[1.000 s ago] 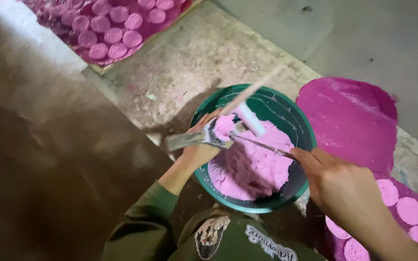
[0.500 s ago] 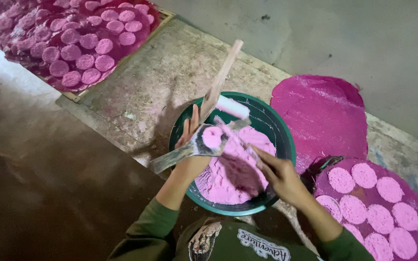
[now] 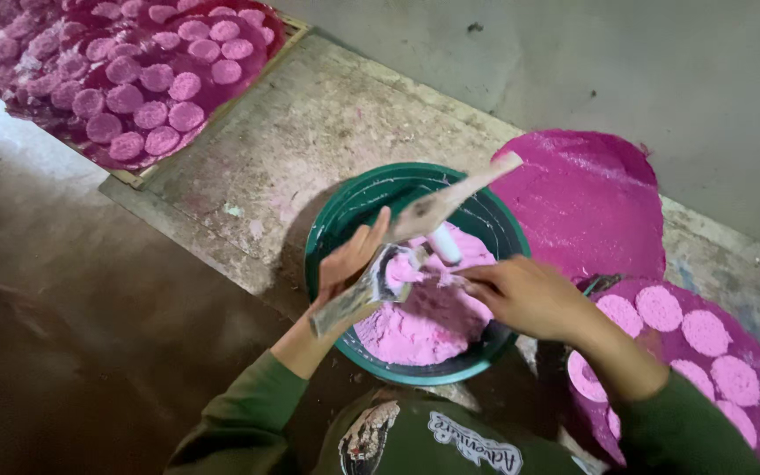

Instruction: The person scoops pink paste from a green bowl into a handheld metal mold, then presses the mold onto a flat pink sheet to form circular pieces. The person repeats this process multiple times, arranging the formed circles on the sheet.

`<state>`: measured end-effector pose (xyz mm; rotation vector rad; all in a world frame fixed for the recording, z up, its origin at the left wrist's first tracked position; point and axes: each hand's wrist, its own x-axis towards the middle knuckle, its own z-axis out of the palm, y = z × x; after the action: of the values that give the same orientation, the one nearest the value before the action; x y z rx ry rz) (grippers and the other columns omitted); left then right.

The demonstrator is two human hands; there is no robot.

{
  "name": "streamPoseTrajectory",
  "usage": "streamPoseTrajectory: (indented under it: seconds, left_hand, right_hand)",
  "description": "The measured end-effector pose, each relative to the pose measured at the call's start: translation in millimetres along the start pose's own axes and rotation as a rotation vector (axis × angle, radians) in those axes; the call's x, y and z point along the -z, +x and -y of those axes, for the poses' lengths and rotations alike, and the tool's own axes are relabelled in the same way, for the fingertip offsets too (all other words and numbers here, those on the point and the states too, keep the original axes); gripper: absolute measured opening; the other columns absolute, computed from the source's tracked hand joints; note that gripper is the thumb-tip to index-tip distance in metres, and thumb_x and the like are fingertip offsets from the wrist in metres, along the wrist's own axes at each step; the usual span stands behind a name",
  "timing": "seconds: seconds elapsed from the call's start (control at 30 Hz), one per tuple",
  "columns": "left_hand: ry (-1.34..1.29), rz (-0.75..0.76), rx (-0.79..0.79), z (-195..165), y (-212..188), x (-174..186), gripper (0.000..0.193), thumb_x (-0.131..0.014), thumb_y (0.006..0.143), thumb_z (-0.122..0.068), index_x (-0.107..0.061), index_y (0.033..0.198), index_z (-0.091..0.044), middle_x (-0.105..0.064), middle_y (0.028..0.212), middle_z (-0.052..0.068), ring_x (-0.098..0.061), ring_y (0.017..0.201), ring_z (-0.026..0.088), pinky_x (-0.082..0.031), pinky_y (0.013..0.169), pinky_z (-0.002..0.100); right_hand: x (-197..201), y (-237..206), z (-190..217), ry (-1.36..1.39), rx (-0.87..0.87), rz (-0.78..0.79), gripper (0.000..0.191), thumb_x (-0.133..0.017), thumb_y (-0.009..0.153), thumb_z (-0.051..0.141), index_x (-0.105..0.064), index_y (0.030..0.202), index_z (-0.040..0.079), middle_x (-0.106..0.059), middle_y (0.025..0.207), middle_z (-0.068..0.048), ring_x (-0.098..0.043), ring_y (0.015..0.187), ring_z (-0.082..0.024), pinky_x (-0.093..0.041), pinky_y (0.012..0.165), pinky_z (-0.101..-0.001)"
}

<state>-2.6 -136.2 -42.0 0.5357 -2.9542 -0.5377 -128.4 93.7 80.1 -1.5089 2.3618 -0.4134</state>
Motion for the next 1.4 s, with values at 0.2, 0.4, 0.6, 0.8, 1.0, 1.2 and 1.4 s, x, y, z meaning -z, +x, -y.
streamPoseTrajectory:
  seconds: [0.2, 0.4, 0.6, 0.8, 1.0, 1.2, 1.4]
  left_hand:
    - [-0.15, -0.233, -0.301, -4.9, -14.7, -25.9, 0.083, -0.074, 0.084, -0.041, -0.042, 0.156, -0.015, -0.049, 0.158, 0.012, -0.06, 0.129, 0.037, -0.052, 0.099, 0.049]
    - [-0.057, -0.223, -0.237, 25.9, -7.1, -17.3, 0.072, -0.078, 0.081, -0.045, -0.052, 0.142, -0.018, -0.046, 0.155, 0.012, -0.054, 0.134, 0.038, -0.047, 0.107, 0.05]
    - [-0.303, -0.245, -0.312, 3.5, -13.8, -17.1, 0.069, -0.073, 0.083, -0.034, -0.052, 0.147, -0.017, -0.053, 0.157, 0.007, -0.055, 0.135, 0.035, -0.051, 0.101, 0.046]
    - [-0.229, -0.231, -0.146, 16.1, -9.1, -12.9, 0.077, -0.075, 0.082, -0.04, -0.05, 0.149, -0.012, -0.051, 0.15, 0.012, -0.053, 0.132, 0.039, -0.046, 0.105, 0.051]
    - [-0.254, -0.523, -0.151, 20.4, -7.8, -7.9, 0.058, -0.077, 0.087, -0.047, -0.064, 0.131, -0.011, -0.043, 0.157, 0.022, -0.049, 0.14, 0.045, -0.042, 0.11, 0.057]
    - [-0.125, -0.593, -0.043, 30.6, 6.1, -21.2, 0.061, -0.077, 0.083, -0.033, -0.062, 0.135, -0.004, -0.043, 0.159, 0.022, -0.051, 0.135, 0.047, -0.05, 0.099, 0.053]
    - [-0.953, -0.552, 0.103, 69.1, 16.8, -36.3, 0.032, -0.075, 0.088, -0.024, -0.07, 0.113, -0.003, -0.073, 0.104, 0.012, -0.071, 0.095, 0.028, -0.057, 0.083, 0.04]
  right_hand:
    - [-36.4, -1.2, 46.0, -0.651, 0.288, -0.133, 0.029, -0.063, 0.081, 0.011, -0.063, 0.108, -0.001, -0.067, 0.086, -0.012, -0.07, 0.075, -0.026, -0.057, 0.056, -0.0378]
    - [27.2, -37.9, 43.8, -0.52, 0.07, -0.018, 0.043, -0.064, 0.075, 0.01, -0.064, 0.118, 0.012, -0.066, 0.089, -0.007, -0.07, 0.075, -0.028, -0.057, 0.055, -0.0414]
    - [-21.8, 1.3, 56.1, -0.707, 0.141, 0.009, 0.021, -0.062, 0.085, 0.015, -0.064, 0.104, 0.005, -0.067, 0.086, -0.009, -0.071, 0.073, -0.024, -0.057, 0.056, -0.0369]
    - [-23.1, -18.9, 37.4, -0.464, 0.13, -0.094, 0.041, -0.063, 0.08, 0.011, -0.064, 0.121, 0.006, -0.068, 0.087, -0.009, -0.071, 0.067, -0.026, -0.056, 0.054, -0.0409]
    - [-47.5, -4.1, 20.6, 0.077, 0.049, -0.39, 0.043, -0.065, 0.092, 0.012, -0.062, 0.136, 0.011, -0.076, 0.101, -0.017, -0.073, 0.079, -0.036, -0.057, 0.063, -0.0435]
    - [-118.1, -4.3, 0.5, 0.502, -0.008, -0.231, 0.052, -0.061, 0.094, 0.0, -0.058, 0.144, 0.012, -0.072, 0.099, -0.026, -0.068, 0.077, -0.014, -0.056, 0.075, -0.0305]
    - [-115.9, -5.7, -10.6, 0.653, -0.156, 0.262, 0.063, -0.054, 0.101, 0.007, -0.038, 0.16, 0.018, -0.076, 0.108, -0.019, -0.064, 0.094, -0.015, -0.051, 0.091, -0.0288]
